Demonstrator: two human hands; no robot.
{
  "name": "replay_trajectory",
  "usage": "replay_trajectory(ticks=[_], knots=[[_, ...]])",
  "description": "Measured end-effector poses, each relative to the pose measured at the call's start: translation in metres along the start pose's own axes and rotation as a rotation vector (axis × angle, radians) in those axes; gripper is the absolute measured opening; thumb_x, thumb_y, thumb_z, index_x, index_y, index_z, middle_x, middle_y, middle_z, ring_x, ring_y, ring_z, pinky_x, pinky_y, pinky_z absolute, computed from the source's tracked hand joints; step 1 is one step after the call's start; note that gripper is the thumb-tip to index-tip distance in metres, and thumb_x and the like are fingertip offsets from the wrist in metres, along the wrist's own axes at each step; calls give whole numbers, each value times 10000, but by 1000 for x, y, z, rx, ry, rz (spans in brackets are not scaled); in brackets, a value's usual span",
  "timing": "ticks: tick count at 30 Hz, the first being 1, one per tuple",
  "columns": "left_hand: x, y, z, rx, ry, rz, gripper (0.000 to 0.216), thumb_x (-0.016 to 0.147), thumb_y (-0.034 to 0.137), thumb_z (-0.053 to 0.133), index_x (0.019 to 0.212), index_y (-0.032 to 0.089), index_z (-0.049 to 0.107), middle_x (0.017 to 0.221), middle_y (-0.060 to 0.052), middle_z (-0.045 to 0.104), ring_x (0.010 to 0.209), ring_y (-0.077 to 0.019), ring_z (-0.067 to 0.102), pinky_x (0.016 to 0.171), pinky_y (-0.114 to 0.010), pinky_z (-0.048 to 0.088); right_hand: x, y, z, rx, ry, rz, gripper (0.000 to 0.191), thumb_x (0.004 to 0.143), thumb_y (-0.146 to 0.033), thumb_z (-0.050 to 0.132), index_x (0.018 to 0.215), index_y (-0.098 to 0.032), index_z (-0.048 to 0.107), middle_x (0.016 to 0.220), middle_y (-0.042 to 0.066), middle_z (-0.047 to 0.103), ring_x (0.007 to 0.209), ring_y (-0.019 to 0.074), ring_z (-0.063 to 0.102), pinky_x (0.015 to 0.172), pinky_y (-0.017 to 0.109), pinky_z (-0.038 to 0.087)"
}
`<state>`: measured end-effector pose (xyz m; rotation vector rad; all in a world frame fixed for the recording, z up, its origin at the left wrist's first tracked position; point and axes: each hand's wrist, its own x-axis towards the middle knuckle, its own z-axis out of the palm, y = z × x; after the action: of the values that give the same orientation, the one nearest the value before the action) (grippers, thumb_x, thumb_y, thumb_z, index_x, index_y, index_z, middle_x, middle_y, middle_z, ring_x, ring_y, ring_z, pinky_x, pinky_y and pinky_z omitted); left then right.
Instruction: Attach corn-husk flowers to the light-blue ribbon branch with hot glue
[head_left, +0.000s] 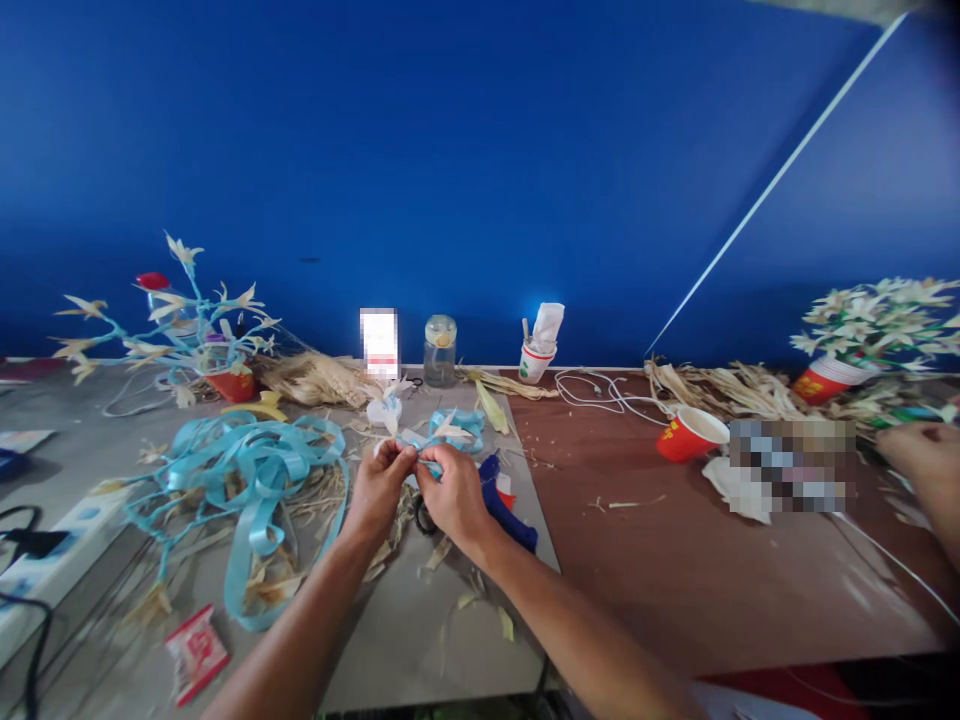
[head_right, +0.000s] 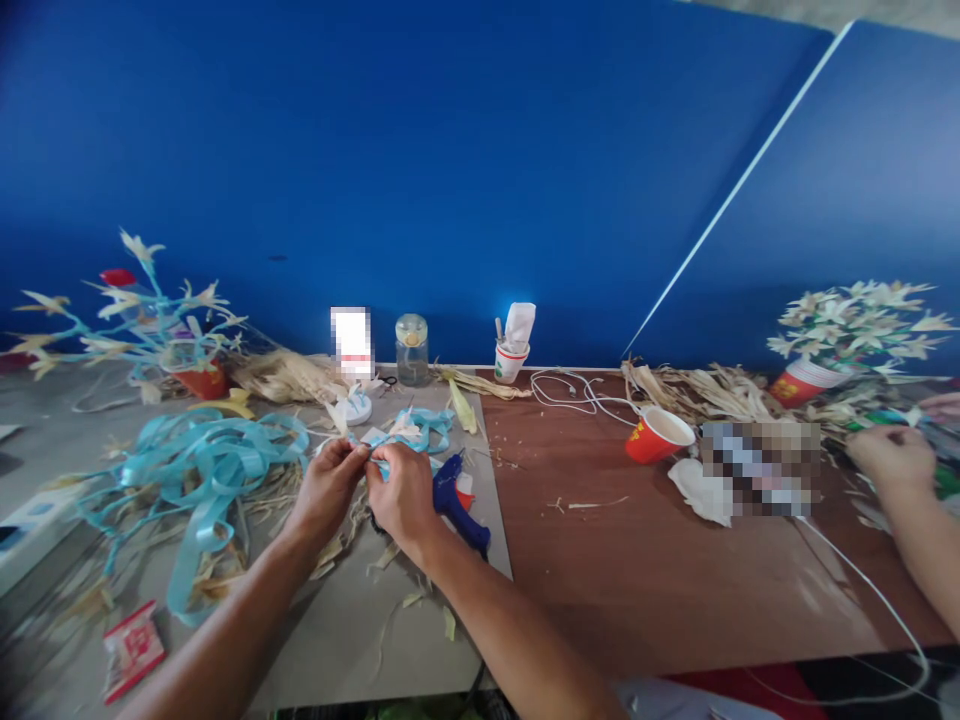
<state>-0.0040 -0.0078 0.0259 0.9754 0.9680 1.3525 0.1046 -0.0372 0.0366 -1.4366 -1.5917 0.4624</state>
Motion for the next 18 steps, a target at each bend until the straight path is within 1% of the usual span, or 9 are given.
replay_trajectory(ticks=[3, 5, 8, 10, 12, 15, 16, 18], knots=[[-4, 2, 3, -149, -27, -68, 274, 574, 291, 772, 659, 152, 552, 609, 37, 560, 567, -84, 501, 585, -206, 411, -2, -1, 2, -36, 8, -31, 124, 790, -235, 557, 817, -196, 671, 803, 75, 698, 762, 206, 614, 733, 311, 397], [-6, 4, 5, -206, -27, -111, 277, 559, 262, 790, 649, 148, 553, 608, 36, 567, 565, -76, 503, 584, -196, 408, -2, 0, 2, -39, 10, -28, 123, 783, -238, 561, 803, -192, 673, 798, 85, 699, 757, 212, 615, 739, 320, 400], [-8, 8, 4, -296, -78, -204, 250, 563, 228, 798, 656, 144, 582, 604, 33, 569, 560, -67, 505, 584, -185, 412, -1, -1, -1, 36, 16, -2, 112, 752, -206, 554, 751, -182, 663, 763, 75, 688, 726, 202, 603, 725, 314, 412], [-8, 11, 2, -366, -138, -271, 209, 594, 226, 784, 698, 146, 621, 631, 19, 583, 581, -77, 524, 608, -197, 433, 1, -2, -4, 180, 3, 66, 97, 731, -210, 557, 720, -181, 649, 727, 51, 673, 678, 181, 585, 681, 295, 422], [-7, 12, -1, -406, -195, -329, 174, 641, 237, 755, 751, 147, 654, 702, -12, 616, 640, -104, 560, 656, -230, 460, 4, -3, -8, 388, -40, 171, 85, 711, -244, 580, 693, -181, 634, 696, 23, 658, 636, 157, 563, 639, 272, 427], [-4, 9, -6, -405, -242, -369, 168, 682, 250, 726, 804, 145, 676, 830, -54, 649, 738, -138, 590, 710, -267, 473, 8, 0, -10, 671, -100, 294, 111, 667, -286, 632, 678, -175, 626, 701, 0, 650, 650, 136, 556, 667, 261, 430], [-3, 8, -7, -396, -243, -368, 166, 681, 247, 728, 800, 143, 677, 831, -54, 649, 737, -135, 588, 708, -263, 471, 9, 2, -10, 731, -114, 315, 117, 654, -285, 645, 681, -172, 628, 699, -3, 647, 658, 132, 555, 686, 263, 428], [-2, 6, -8, -362, -218, -370, 155, 668, 240, 742, 755, 132, 673, 753, -38, 634, 673, -110, 568, 675, -240, 462, 10, 4, -9, 790, -137, 332, 131, 635, -283, 667, 691, -170, 633, 669, -10, 630, 640, 126, 544, 687, 266, 425]])
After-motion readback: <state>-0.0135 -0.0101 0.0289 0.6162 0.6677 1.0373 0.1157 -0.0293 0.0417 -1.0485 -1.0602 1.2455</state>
